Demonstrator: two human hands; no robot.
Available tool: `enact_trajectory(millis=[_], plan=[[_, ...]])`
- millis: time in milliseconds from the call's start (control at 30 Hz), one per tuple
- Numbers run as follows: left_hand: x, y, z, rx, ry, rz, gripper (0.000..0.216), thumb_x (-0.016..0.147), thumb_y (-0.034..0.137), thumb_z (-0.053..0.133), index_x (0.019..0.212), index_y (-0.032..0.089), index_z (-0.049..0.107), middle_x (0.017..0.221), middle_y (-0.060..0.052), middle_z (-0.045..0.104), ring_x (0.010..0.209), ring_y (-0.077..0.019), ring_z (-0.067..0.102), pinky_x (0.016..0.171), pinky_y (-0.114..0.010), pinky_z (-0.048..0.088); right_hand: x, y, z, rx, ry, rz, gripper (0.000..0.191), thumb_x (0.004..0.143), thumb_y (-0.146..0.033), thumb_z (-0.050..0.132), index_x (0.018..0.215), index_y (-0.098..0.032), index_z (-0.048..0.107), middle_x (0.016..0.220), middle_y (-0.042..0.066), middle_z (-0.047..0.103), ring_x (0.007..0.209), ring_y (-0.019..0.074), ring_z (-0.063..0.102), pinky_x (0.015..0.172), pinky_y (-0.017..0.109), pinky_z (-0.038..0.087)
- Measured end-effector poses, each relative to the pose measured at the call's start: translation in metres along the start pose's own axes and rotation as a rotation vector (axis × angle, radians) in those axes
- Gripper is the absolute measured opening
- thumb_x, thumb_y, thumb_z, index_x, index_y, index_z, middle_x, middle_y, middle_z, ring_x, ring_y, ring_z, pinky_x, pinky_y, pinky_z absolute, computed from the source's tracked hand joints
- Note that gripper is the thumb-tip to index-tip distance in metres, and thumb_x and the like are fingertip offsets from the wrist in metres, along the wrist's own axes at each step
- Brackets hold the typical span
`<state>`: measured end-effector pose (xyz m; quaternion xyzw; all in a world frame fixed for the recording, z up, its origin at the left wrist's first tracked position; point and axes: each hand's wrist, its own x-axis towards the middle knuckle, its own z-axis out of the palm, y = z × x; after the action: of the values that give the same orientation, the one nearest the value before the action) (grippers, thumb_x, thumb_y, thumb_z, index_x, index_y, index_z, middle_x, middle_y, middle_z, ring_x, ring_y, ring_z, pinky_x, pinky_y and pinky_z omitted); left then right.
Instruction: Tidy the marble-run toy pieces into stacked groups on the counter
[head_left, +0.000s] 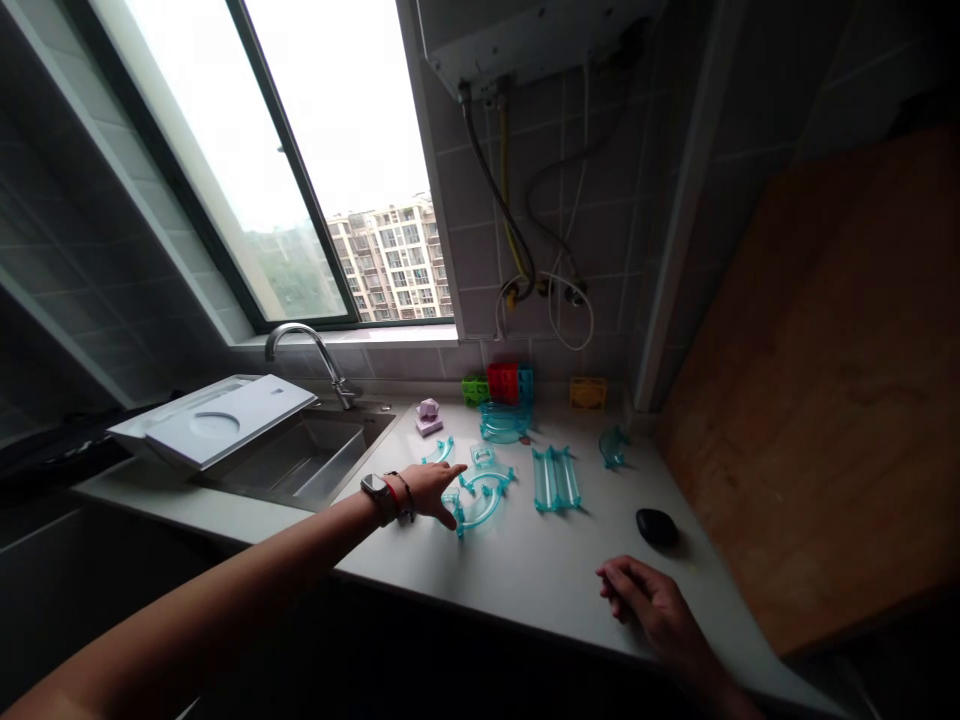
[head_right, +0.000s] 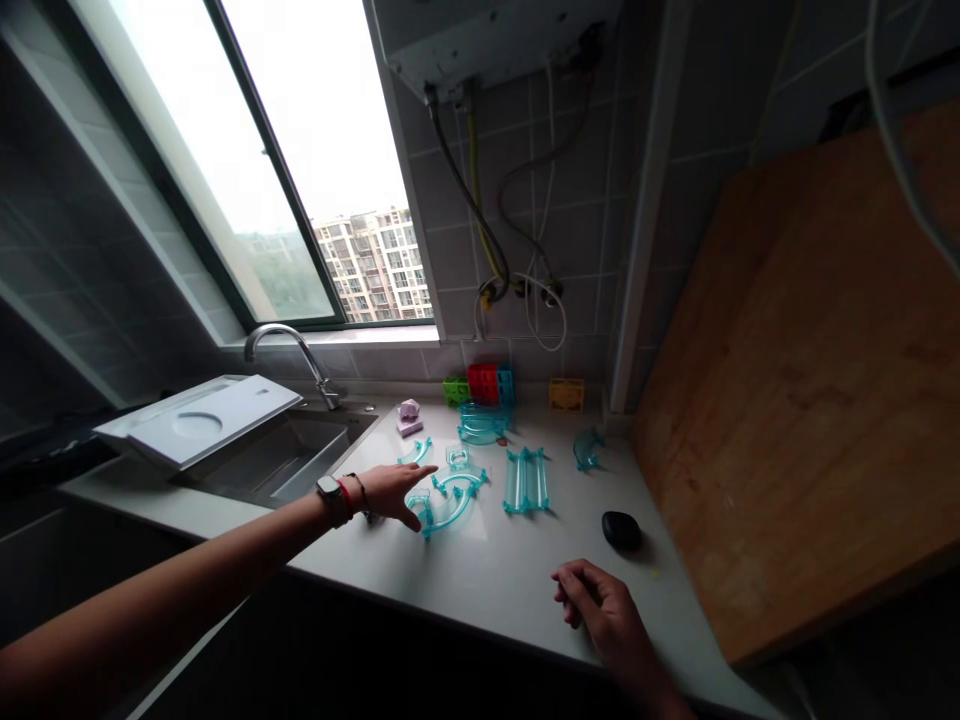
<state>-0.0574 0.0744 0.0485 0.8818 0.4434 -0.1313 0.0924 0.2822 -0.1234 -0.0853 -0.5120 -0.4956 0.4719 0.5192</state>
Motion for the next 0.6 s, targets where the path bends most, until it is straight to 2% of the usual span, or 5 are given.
enact_trajectory(millis=[133,233,367,433,600], plan=[[0.01,0.004,0.004,-0.014,0.007,0.007,0.112,0.061,0.067,0.083,0.152,0.02,0.04,0.138,-0.018,0.062,0.12,-0.0362,0.064,0.095,-0.038,0.05,-0.001,-0.004,0.002,0.012,0.004,-0.007,0.044,0.092,-0.058,0.062,0.089,-0.016,0.073,0.076,0.005,0.068,0.059,0.0157,0.059,0.056,0.028,0.048],[0.019,0.013,0.004,-0.032,0.023,0.01,0.082,0.079,0.067,0.07,0.143,0.02,0.052,0.133,-0.016,0.065,0.116,-0.0309,0.066,0.094,-0.037,0.052,-0.001,-0.004,0.002,0.017,0.008,0.001,0.046,0.091,-0.06,0.062,0.091,-0.016,0.073,0.075,0.005,0.068,0.059,0.0162,0.06,0.057,0.029,0.048],[0.035,0.025,0.006,-0.012,0.048,-0.028,0.045,0.094,0.049,0.063,0.127,0.018,0.063,0.127,-0.012,0.066,0.114,-0.0272,0.064,0.096,-0.046,0.053,-0.001,-0.002,0.001,0.01,-0.004,0.006,0.045,0.091,-0.06,0.061,0.091,-0.016,0.073,0.077,0.005,0.068,0.06,0.0163,0.06,0.058,0.029,0.049],[0.044,0.03,0.009,0.006,0.045,-0.071,0.039,0.096,0.042,0.064,0.125,0.017,0.063,0.126,-0.011,0.065,0.113,-0.0263,0.064,0.095,-0.049,0.053,0.0,-0.002,0.0,0.007,-0.013,0.0,0.044,0.092,-0.058,0.06,0.091,-0.016,0.073,0.078,0.005,0.068,0.061,0.0157,0.06,0.059,0.028,0.049],[0.059,0.036,0.014,0.032,0.013,-0.173,0.035,0.096,0.038,0.065,0.123,0.016,0.063,0.125,-0.01,0.065,0.11,-0.0255,0.065,0.093,-0.048,0.056,0.001,0.001,0.0,0.013,-0.019,-0.004,0.044,0.093,-0.057,0.06,0.091,-0.015,0.072,0.076,0.004,0.067,0.06,0.0153,0.059,0.057,0.028,0.047]])
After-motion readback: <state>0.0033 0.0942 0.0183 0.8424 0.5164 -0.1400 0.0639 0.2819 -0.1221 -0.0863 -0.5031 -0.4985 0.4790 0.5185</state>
